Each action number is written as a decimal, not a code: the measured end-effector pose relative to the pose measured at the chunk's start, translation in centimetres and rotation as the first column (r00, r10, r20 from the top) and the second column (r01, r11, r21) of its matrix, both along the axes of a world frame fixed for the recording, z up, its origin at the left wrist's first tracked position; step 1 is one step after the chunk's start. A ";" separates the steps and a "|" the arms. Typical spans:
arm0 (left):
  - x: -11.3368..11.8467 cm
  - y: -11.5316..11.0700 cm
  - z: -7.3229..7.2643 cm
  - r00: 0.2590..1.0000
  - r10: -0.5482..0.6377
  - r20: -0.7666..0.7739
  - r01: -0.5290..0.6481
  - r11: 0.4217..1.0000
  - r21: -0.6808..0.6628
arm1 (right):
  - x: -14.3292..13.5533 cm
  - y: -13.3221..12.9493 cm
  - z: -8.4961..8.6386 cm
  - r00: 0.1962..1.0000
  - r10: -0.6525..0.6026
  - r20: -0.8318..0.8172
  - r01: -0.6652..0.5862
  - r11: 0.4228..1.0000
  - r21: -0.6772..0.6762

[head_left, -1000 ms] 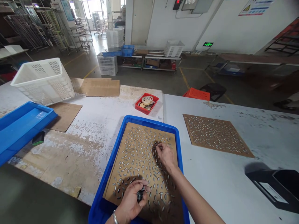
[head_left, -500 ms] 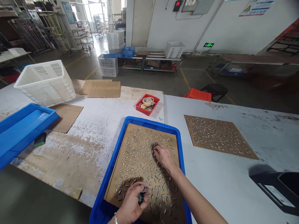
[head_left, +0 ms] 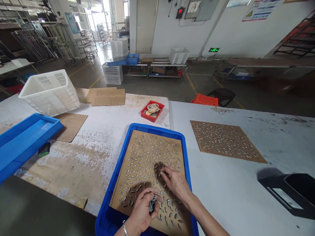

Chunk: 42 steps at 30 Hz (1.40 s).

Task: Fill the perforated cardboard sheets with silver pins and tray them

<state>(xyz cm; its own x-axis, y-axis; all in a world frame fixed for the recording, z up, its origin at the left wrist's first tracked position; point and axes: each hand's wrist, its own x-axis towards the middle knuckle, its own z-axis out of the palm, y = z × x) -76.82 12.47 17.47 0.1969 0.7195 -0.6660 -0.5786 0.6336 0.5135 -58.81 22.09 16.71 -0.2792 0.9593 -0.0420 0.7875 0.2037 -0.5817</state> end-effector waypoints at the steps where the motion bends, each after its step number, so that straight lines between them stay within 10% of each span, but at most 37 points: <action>1: 0.0 -0.2 -0.1 1.000 -0.004 -0.008 0.004 1.000 0.003 | 0.3 0.8 0.0 1.000 -0.023 0.017 0.023 1.000 -0.011; 15: -3.3 1.1 -0.5 0.993 0.117 -0.008 -0.117 0.993 0.004 | -5.4 -2.5 5.3 0.911 0.260 -0.320 -0.330 0.925 -0.188; 28: -2.4 1.5 0.8 0.989 0.063 -0.136 -0.045 0.990 0.130 | -5.0 -3.6 3.5 0.941 0.048 -0.335 -0.137 0.959 -0.248; 42: -2.8 1.1 1.2 0.977 0.080 0.197 -0.056 0.991 -0.124 | -2.6 -2.7 4.3 0.920 -0.069 -0.385 -0.015 0.978 -0.210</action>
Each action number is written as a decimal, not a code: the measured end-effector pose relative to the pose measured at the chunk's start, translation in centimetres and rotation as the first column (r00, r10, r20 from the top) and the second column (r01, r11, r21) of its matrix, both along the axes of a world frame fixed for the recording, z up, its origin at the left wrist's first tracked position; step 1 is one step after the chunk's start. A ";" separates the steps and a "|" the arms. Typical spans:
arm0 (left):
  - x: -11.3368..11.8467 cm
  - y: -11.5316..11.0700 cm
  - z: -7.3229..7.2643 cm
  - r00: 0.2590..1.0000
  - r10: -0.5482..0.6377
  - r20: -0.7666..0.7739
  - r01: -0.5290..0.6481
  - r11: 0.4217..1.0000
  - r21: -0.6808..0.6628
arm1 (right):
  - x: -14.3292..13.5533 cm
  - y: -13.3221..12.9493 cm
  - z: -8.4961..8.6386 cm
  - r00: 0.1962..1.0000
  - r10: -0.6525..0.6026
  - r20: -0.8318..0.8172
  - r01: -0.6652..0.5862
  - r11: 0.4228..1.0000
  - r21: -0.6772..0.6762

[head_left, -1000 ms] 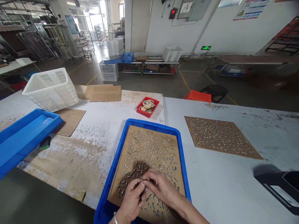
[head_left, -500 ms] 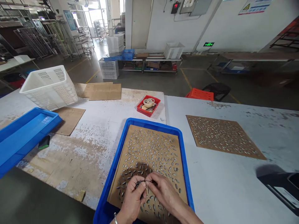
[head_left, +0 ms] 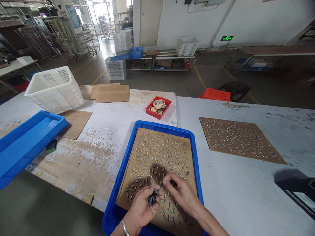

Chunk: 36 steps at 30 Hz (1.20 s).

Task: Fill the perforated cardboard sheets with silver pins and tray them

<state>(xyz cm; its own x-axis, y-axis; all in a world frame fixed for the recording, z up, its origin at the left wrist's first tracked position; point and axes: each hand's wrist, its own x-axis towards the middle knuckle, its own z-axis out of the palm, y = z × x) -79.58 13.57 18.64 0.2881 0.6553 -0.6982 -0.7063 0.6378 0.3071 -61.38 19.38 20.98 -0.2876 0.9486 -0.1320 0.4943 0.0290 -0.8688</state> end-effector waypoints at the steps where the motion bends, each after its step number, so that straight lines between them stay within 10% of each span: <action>1: -0.1 -0.2 0.0 0.999 -0.021 0.046 0.022 0.999 -0.031 | 0.5 0.6 -0.2 0.999 -0.054 -0.001 0.054 0.999 0.001; 14: -1.1 -2.2 -1.1 0.993 -0.095 -0.065 0.096 0.995 0.017 | -1.7 7.0 -4.2 0.985 0.008 0.174 -0.014 0.999 0.035; 28: -1.7 -2.7 -1.8 0.997 -0.027 -0.073 0.026 0.999 -0.019 | -5.9 7.8 -6.0 0.900 0.030 0.434 -0.031 1.000 -0.005; 36: -1.8 -1.8 -1.1 0.976 0.121 -0.179 -0.122 0.992 0.006 | -4.2 1.2 -2.5 0.979 0.157 0.132 -0.166 0.985 0.057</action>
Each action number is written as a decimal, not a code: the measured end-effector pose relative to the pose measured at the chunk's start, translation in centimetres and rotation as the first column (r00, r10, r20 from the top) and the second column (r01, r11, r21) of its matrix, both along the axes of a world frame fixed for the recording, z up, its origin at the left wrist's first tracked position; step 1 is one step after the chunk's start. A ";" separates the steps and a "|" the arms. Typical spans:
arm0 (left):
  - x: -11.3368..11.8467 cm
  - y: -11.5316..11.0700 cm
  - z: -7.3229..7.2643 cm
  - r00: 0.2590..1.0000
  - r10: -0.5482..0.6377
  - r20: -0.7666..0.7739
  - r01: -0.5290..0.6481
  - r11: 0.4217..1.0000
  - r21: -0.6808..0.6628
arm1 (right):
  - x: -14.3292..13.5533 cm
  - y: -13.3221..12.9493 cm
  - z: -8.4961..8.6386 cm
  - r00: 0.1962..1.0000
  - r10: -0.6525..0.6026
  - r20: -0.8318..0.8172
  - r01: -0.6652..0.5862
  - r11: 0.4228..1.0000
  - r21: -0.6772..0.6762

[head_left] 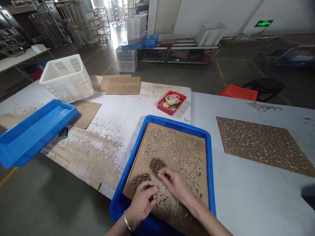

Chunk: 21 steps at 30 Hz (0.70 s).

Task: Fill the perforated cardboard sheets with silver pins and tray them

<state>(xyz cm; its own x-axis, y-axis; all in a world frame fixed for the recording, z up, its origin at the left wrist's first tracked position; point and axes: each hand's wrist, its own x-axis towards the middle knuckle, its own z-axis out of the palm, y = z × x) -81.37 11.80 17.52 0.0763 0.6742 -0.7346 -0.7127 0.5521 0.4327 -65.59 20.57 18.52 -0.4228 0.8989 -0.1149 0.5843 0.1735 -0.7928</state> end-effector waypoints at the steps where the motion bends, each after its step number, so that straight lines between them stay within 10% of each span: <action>1: 0.2 0.0 0.1 1.000 0.020 -0.025 -0.019 1.000 0.016 | 0.1 -1.4 0.4 0.998 0.038 -0.043 -0.039 0.999 -0.025; 11: 1.7 0.1 1.0 0.980 0.106 -0.167 -0.094 0.993 0.074 | 0.0 -5.8 0.4 0.978 -0.158 -0.135 0.156 0.987 -0.027; 21: -0.6 -0.5 0.4 0.997 0.060 0.040 -0.059 0.998 -0.028 | -0.1 1.3 -1.7 0.973 -0.171 0.155 0.163 0.985 0.060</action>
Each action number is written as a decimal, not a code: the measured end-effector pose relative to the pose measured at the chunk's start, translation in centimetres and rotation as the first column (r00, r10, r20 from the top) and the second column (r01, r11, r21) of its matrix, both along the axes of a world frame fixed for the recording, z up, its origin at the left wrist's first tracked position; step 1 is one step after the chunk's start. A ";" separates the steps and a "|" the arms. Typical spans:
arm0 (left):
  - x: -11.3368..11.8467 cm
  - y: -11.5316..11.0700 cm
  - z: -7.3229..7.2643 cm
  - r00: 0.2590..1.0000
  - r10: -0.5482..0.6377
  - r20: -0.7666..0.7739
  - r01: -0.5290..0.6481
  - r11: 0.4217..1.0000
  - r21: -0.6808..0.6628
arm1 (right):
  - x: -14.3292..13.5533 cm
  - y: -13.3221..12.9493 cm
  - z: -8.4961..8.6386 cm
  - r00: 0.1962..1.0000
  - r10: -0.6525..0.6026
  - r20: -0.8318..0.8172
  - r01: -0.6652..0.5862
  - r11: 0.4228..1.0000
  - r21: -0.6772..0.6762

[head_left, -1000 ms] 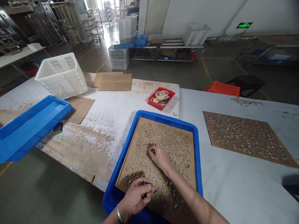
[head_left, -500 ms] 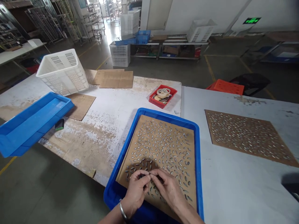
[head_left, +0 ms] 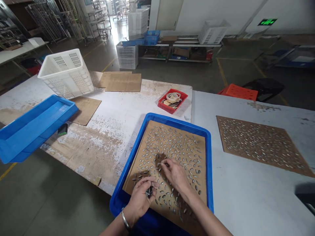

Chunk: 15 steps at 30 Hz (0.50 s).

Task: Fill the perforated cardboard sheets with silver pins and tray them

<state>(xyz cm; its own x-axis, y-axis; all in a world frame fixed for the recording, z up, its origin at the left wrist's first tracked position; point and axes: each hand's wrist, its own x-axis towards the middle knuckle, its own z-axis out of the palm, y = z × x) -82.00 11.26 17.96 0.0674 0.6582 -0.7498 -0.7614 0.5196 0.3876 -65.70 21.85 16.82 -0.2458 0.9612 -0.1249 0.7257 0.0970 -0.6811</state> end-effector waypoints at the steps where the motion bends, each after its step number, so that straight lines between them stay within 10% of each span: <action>1: -0.1 -0.2 -0.2 1.000 -0.020 -0.003 0.020 1.000 0.003 | -0.3 0.9 -0.2 0.999 0.015 0.048 -0.015 1.000 0.004; 15: -0.7 -0.7 -1.2 0.990 -0.111 -0.089 0.122 0.984 0.129 | -3.8 3.4 -0.6 0.903 0.223 0.367 -0.184 0.973 -0.139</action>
